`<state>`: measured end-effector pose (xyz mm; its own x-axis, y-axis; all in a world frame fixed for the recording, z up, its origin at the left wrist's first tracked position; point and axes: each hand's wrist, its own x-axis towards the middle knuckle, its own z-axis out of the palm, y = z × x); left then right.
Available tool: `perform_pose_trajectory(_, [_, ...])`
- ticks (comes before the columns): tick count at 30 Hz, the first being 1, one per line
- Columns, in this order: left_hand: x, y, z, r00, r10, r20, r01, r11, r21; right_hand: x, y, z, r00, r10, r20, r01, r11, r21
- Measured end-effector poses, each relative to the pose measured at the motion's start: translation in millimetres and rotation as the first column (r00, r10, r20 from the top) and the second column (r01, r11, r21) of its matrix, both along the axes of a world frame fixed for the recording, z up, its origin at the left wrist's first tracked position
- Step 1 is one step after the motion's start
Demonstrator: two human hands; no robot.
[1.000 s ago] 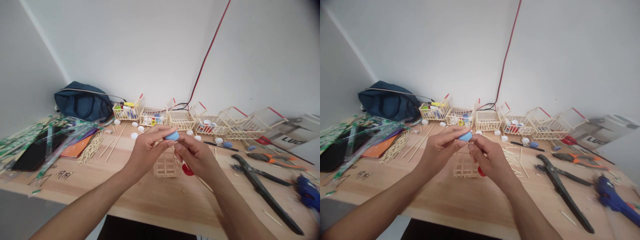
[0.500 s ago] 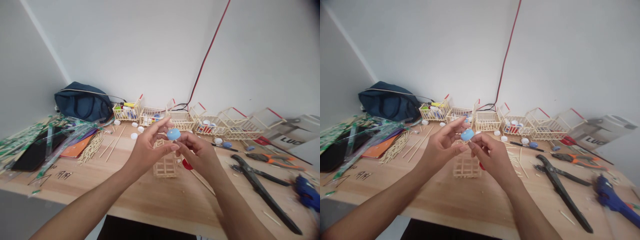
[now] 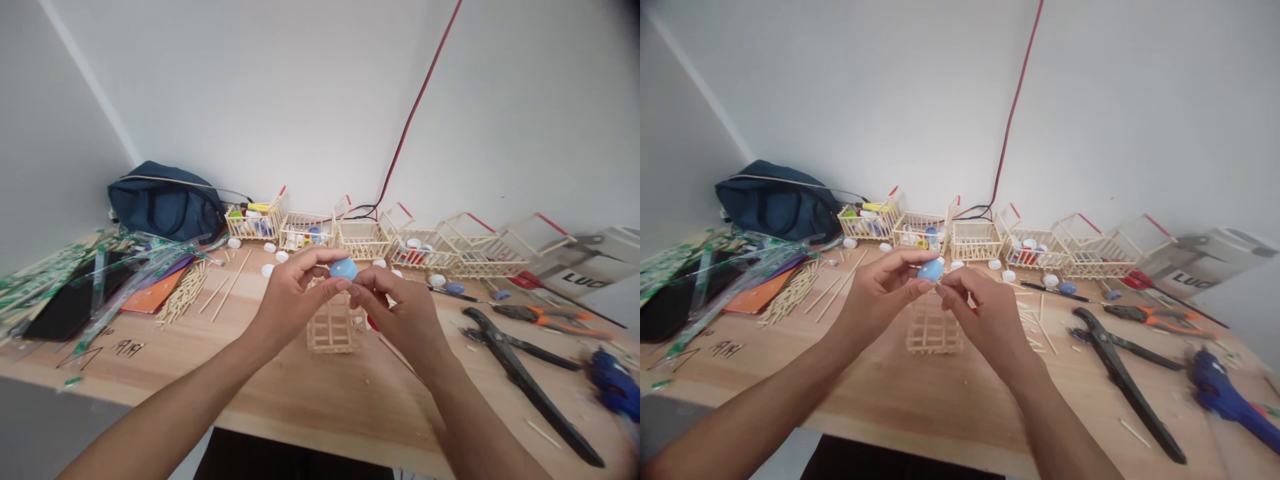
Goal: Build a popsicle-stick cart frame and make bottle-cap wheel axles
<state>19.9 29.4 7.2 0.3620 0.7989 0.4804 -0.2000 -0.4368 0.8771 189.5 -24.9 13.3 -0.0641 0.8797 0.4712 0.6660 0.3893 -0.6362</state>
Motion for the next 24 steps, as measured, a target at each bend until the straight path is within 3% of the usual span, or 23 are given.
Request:
perform_pose_trajectory(4, [0.5, -0.4, 1.1, 1.0, -0.02, 0.016, 0.02, 0.999, -0.029, -0.3, -0.7, 1.6, 1.0, -0.011, -0.014, 0.01, 1.0, -0.014])
perform_pose_trajectory(8, [0.2, 0.6, 2.5, 0.997, -0.058, 0.057, 0.066, 0.986, -0.154, 1.5, -3.4, 7.1, 0.997, 0.026, -0.074, -0.033, 0.995, -0.097])
perform_pose_trajectory(14, [-4.1, 12.9, 6.6, 0.959, -0.072, 0.275, 0.172, 0.918, -0.358, 18.9, 2.3, 5.4, 0.933, 0.076, -0.351, -0.106, 0.992, -0.068])
perform_pose_trajectory(17, [-12.9, 23.0, 14.3, 0.929, 0.003, 0.369, 0.166, 0.89, -0.425, 30.6, 9.3, 0.1, 0.885, 0.014, -0.465, -0.054, 0.996, -0.073])
perform_pose_trajectory(20, [-34.5, 30.1, 19.3, 0.905, 0.126, 0.407, 0.087, 0.881, -0.465, 39.4, 14.2, -3.4, 0.863, -0.06, -0.502, 0.018, 0.996, -0.088])
perform_pose_trajectory(24, [-77.9, 25.7, 10.3, 0.909, 0.246, 0.337, -0.047, 0.863, -0.503, 46.3, 17.8, -6.0, 0.835, -0.079, -0.545, 0.058, 0.997, -0.056])
